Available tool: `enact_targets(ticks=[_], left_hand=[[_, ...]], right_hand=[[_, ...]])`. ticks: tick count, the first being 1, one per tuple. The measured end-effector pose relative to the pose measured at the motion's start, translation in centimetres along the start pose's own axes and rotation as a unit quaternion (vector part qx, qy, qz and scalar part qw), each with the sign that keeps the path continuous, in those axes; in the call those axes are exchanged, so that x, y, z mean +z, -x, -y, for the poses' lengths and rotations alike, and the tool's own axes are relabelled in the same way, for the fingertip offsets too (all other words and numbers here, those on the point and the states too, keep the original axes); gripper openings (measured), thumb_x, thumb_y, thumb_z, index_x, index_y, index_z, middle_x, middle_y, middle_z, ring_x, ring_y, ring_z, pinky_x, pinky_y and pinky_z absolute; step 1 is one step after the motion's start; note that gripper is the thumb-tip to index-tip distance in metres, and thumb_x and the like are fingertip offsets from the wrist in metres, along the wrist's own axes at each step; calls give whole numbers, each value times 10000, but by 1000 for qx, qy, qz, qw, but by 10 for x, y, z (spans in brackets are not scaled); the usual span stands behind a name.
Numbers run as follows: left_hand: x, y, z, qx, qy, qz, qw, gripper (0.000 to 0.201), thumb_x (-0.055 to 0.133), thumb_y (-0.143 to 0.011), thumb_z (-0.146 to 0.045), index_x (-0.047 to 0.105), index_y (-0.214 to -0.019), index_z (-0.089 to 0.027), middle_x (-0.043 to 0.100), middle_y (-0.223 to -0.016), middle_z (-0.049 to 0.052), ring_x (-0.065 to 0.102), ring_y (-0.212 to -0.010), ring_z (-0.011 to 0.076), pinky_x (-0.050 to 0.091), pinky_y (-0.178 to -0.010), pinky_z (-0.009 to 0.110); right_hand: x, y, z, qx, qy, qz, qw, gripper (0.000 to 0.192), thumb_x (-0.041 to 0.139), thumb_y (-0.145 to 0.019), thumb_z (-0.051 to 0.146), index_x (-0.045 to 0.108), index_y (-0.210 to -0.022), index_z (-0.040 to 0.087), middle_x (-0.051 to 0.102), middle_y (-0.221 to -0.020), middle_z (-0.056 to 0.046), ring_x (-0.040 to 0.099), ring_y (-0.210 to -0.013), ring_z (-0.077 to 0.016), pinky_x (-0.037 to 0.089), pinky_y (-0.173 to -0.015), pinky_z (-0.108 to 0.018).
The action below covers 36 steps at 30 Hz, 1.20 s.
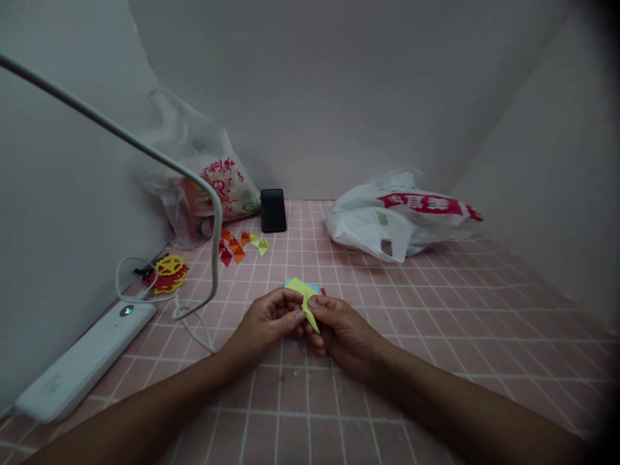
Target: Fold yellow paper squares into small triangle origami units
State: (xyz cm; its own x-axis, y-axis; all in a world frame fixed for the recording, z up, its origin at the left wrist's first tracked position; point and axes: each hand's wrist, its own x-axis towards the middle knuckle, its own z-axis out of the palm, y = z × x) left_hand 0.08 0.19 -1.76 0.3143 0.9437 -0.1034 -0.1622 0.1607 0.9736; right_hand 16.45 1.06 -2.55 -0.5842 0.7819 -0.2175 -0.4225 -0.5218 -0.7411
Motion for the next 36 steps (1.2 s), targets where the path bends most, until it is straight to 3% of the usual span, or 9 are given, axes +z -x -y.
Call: enact_targets(ticks=[5, 10, 15, 18, 21, 30, 36], left_hand=[[2, 1, -2, -4, -1, 4, 1000, 245, 716, -739, -242, 581, -918, -144, 641, -736, -3, 603, -614, 105, 465, -627, 244], [3, 1, 0, -3, -18, -8, 1000, 162, 682, -753, -248, 562, -807, -152, 620, -658, -22, 569, -566, 93, 420, -577, 219], [3, 1, -3, 15, -43, -57, 997, 139, 665, -746, -244, 560, -753, -153, 588, -650, -33, 538, -593, 95, 416, -597, 221], [5, 2, -8, 40, -61, -90, 993, 123, 669, -727, -229, 578, -745, -149, 584, -688, -30, 532, -630, 98, 425, -613, 218], [6, 4, -10, 46, -51, -96, 993, 134, 679, -714, -233, 574, -738, -154, 585, -679, -33, 535, -628, 99, 437, -610, 218], [7, 4, -9, 33, 12, -67, 997, 199, 744, -701, -239, 604, -815, -155, 647, -751, -11, 611, -697, 118, 496, -680, 246], [6, 4, -8, 29, 9, -43, 999, 184, 750, -720, -281, 666, -819, -150, 667, -765, 17, 613, -713, 140, 500, -707, 275]], right_hand=[[0, 0, -4, -45, 83, -32, 995, 299, 671, -810, 427, 542, -742, 166, 609, -609, 14, 471, -433, -66, 348, -430, -195], [5, 6, 0, -82, 244, -63, 964, 272, 597, -857, 400, 526, -713, 181, 519, -551, 47, 398, -431, -68, 280, -420, -204], [7, 9, 4, -136, 300, -54, 943, 200, 551, -892, 362, 546, -797, 186, 540, -641, 30, 458, -531, -98, 343, -499, -227], [7, 10, 4, -180, 358, -63, 914, 138, 661, -816, 269, 577, -896, 194, 591, -774, 6, 530, -681, -131, 400, -611, -250], [5, 11, 3, -208, 433, -98, 872, 89, 652, -813, 214, 582, -862, 188, 568, -759, 7, 506, -676, -135, 387, -616, -259], [6, 12, 6, -279, 490, -102, 819, 98, 537, -894, 201, 577, -806, 187, 591, -764, -19, 539, -717, -162, 404, -659, -289], [6, 13, 8, -281, 508, -101, 808, 127, 532, -910, 185, 565, -788, 202, 595, -755, -17, 550, -716, -167, 402, -665, -297]])
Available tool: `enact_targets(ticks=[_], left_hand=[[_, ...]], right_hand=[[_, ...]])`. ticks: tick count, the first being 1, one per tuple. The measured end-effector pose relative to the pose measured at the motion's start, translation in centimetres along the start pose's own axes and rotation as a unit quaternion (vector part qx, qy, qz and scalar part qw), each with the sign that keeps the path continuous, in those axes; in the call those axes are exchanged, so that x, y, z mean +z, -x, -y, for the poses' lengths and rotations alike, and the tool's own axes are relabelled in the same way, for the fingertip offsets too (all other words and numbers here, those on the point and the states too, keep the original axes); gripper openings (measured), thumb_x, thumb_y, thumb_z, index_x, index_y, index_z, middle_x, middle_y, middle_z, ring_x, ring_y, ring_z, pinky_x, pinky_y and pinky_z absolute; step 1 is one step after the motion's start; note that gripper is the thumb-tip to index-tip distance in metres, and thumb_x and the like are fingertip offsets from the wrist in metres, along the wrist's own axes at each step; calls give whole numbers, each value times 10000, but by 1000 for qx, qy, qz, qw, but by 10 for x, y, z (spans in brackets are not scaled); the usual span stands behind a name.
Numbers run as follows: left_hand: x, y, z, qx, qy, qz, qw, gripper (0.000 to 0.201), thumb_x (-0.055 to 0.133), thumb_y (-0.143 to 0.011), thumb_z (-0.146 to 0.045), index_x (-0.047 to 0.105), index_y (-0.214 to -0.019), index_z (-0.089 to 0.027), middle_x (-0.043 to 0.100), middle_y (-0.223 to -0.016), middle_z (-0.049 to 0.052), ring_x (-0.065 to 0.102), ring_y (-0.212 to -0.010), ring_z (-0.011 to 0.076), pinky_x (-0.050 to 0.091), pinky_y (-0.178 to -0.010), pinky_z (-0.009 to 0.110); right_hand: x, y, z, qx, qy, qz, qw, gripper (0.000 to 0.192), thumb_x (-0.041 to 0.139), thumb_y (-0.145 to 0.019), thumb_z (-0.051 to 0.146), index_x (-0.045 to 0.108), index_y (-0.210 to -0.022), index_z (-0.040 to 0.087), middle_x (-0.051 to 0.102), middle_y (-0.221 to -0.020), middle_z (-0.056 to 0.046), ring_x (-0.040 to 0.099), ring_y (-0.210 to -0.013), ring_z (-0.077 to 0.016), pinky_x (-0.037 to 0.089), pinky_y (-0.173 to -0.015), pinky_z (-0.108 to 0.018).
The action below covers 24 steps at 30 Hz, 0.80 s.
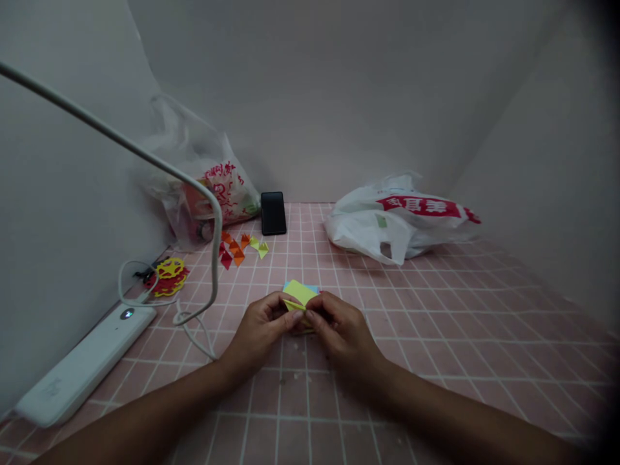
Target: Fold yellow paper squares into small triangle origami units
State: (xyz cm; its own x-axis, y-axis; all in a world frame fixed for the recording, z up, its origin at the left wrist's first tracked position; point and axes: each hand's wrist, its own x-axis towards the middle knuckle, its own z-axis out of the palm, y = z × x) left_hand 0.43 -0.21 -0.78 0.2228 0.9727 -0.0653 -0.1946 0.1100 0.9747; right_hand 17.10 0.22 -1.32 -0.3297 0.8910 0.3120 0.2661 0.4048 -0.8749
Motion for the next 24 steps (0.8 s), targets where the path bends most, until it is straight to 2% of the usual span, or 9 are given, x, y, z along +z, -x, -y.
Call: enact_targets(ticks=[7, 12, 19, 24], left_hand=[[-1, 1, 0, 1, -20, -17, 1000, 138, 726, -737, -269, 674, -762, -143, 663, -716, 12, 600, -674, 131, 486, -679, 260], [-2, 0, 0, 12, -15, -7, 1000, 160, 736, -733, -284, 669, -767, -142, 661, -701, 6, 592, -658, 127, 477, -659, 250], [-3, 0, 4, -15, 53, -33, 998, 220, 764, -737, -310, 623, -782, -147, 671, -672, -8, 627, -637, 122, 526, -684, 270], [-5, -1, 7, -22, 91, -42, 995, 248, 784, -724, -291, 605, -832, -158, 705, -729, -1, 671, -671, 129, 543, -727, 284]], right_hand=[[1, 1, -2, 13, -25, 5, 1000, 95, 568, -898, 203, 579, -804, 194, 594, -772, -20, 547, -707, -161, 410, -646, -288], [2, 1, -4, 17, -16, 4, 1000, 107, 588, -890, 201, 575, -784, 191, 605, -758, -18, 554, -710, -161, 408, -648, -285], [3, 0, -5, 50, -50, 2, 997, 78, 608, -869, 215, 587, -796, 199, 602, -768, -12, 550, -706, -159, 411, -635, -279], [2, -1, -4, 76, -91, -11, 993, 103, 617, -849, 228, 569, -763, 199, 571, -724, 0, 525, -672, -151, 398, -606, -276]])
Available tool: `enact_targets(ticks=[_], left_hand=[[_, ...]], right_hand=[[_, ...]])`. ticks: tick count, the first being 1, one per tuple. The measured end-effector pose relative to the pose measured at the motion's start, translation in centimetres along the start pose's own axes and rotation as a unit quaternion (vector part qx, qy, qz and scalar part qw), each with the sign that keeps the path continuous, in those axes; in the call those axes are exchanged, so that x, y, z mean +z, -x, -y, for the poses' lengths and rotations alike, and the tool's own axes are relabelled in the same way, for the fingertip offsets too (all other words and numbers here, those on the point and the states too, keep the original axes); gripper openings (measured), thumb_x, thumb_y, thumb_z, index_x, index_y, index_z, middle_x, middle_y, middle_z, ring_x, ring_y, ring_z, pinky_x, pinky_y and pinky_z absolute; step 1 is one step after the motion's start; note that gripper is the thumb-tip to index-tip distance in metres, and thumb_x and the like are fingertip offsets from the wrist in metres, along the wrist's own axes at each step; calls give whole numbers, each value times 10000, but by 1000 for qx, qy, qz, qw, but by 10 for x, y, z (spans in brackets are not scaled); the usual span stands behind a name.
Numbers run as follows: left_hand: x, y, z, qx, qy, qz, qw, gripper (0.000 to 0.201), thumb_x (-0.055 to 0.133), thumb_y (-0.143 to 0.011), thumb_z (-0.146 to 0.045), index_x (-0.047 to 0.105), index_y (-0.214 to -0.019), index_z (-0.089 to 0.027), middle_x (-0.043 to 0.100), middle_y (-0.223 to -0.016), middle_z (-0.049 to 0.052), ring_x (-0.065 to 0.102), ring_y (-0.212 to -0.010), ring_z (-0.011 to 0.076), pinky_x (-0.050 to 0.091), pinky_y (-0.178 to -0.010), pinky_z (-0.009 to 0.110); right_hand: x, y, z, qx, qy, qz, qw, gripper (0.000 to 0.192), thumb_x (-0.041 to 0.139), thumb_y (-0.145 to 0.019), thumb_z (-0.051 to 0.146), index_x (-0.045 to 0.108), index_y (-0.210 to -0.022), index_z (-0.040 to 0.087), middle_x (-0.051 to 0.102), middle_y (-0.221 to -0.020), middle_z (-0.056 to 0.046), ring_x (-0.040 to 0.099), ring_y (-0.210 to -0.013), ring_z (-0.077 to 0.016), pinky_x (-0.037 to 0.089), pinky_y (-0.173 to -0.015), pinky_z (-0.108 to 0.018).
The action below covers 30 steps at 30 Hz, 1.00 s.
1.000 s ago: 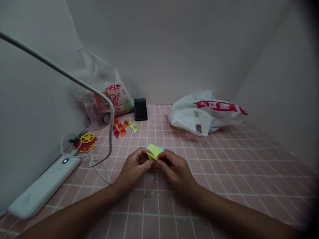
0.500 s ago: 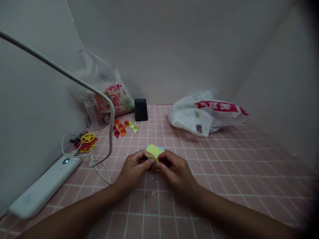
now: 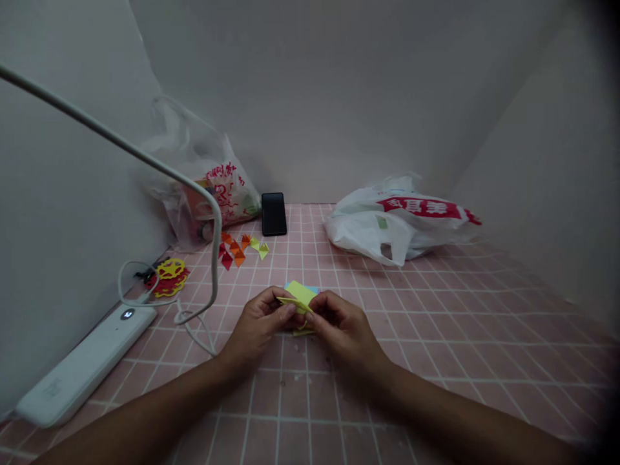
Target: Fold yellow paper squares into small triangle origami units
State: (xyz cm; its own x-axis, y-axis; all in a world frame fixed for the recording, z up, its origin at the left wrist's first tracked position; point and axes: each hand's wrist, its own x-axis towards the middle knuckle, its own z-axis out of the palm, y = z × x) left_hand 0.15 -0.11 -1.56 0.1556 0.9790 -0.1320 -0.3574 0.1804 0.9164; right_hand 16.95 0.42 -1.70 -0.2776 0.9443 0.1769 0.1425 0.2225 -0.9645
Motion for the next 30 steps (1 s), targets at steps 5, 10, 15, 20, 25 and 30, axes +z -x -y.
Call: enact_targets(ticks=[5, 10, 15, 20, 25, 30], left_hand=[[0, 0, 0, 1, -1, 0, 1000, 266, 796, -710, -283, 594, -837, -164, 731, -764, 10, 695, -697, 143, 548, -740, 294], [0, 1, -1, 9, -8, 5, 1000, 245, 792, -724, -272, 610, -840, -155, 732, -772, 5, 691, -712, 130, 541, -736, 273], [0, 1, -2, 27, -19, 23, 999, 231, 786, -736, -283, 618, -819, -148, 721, -781, 10, 678, -737, 130, 527, -747, 269], [-1, 1, -2, 41, -40, 25, 998, 206, 771, -754, -285, 623, -815, -155, 712, -800, 16, 670, -757, 145, 522, -761, 290], [-1, 1, -3, 51, -52, 41, 996, 183, 756, -768, -287, 635, -812, -157, 708, -804, 21, 663, -762, 148, 517, -748, 284], [4, 2, -7, 23, -55, 12, 998, 238, 812, -688, -271, 640, -808, -158, 710, -778, -2, 658, -725, 131, 514, -714, 258]], right_hand=[[1, 1, -3, -4, -28, -14, 1000, 56, 601, -854, 198, 548, -851, 214, 565, -771, 4, 531, -689, -147, 412, -617, -275], [-1, 3, -2, -46, -4, -30, 998, 84, 589, -858, 166, 529, -862, 224, 540, -774, 14, 516, -687, -139, 406, -617, -268], [-2, 2, 0, -42, 30, -27, 998, 63, 575, -863, 179, 549, -818, 216, 554, -760, 0, 519, -695, -156, 412, -624, -283], [-4, 0, 1, -62, 50, -36, 996, 63, 564, -864, 175, 555, -816, 215, 570, -772, -10, 538, -705, -165, 421, -637, -289], [-7, 0, 3, -104, 102, -40, 989, 127, 547, -872, 116, 539, -791, 213, 569, -765, -10, 543, -713, -167, 412, -653, -294], [-7, 2, 6, -151, 139, -40, 978, 147, 533, -884, 97, 522, -795, 214, 555, -773, -14, 542, -724, -170, 406, -651, -292]])
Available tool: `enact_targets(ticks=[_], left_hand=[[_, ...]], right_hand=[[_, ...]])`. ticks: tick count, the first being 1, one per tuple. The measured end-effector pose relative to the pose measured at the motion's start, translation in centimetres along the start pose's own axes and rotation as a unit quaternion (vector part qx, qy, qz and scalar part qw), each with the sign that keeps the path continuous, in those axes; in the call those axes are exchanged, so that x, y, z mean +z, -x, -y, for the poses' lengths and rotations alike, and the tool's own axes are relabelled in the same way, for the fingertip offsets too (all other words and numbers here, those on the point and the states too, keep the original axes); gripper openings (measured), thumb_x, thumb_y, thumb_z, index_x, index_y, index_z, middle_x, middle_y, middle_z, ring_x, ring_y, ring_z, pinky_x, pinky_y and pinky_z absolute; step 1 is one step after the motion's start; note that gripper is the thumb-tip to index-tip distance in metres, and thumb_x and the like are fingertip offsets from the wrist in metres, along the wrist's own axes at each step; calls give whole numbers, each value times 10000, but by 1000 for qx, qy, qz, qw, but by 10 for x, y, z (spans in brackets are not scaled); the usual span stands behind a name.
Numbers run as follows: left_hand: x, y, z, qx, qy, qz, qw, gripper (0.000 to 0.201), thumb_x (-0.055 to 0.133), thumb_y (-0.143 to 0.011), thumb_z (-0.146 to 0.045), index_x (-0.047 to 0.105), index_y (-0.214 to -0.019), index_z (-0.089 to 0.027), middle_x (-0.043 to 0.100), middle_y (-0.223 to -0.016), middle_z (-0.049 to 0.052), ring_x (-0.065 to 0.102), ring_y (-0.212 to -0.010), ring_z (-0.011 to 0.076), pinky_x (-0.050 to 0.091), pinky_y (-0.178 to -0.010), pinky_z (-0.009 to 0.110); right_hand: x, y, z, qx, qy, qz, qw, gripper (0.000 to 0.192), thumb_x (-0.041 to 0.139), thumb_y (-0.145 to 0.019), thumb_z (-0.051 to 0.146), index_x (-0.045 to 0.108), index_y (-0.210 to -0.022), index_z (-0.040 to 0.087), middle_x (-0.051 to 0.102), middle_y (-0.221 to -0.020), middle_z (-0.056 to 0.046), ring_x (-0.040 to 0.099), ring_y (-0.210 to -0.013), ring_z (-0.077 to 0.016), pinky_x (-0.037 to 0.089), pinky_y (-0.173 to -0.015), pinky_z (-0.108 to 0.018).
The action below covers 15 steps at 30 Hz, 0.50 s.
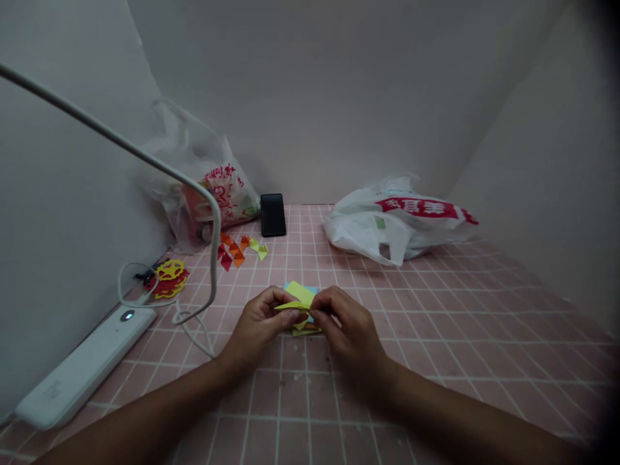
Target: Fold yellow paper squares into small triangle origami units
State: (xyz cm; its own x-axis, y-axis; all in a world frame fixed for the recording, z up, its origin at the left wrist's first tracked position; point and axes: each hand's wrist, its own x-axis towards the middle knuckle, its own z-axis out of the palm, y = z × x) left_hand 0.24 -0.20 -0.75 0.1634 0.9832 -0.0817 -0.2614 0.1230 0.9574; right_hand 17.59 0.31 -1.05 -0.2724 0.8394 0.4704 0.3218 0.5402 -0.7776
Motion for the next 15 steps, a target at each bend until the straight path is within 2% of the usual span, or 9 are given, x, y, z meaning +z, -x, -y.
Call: enact_targets(ticks=[5, 11, 15], left_hand=[[1, 1, -2, -15, -22, -5, 1000, 223, 806, -686, -290, 675, -781, -137, 716, -723, 9, 653, -688, 128, 519, -698, 253], [-1, 2, 1, 1, -28, -17, 999, 213, 800, -695, -295, 681, -770, -136, 714, -717, 15, 661, -687, 137, 537, -687, 264], [-1, 1, 1, 18, -49, -21, 998, 189, 790, -702, -282, 687, -759, -134, 705, -722, 11, 656, -695, 133, 531, -683, 252]], right_hand=[[2, 2, 0, -18, 1, 9, 1000, 143, 527, -898, 112, 511, -803, 218, 553, -772, -11, 540, -717, -166, 408, -649, -291], [4, 3, -6, 70, -85, 14, 994, 57, 586, -882, 179, 550, -908, 214, 579, -800, -8, 546, -701, -155, 426, -631, -279], [4, 2, -5, 89, -95, 25, 991, 45, 590, -871, 190, 582, -827, 198, 586, -791, -12, 553, -723, -157, 426, -646, -282]])
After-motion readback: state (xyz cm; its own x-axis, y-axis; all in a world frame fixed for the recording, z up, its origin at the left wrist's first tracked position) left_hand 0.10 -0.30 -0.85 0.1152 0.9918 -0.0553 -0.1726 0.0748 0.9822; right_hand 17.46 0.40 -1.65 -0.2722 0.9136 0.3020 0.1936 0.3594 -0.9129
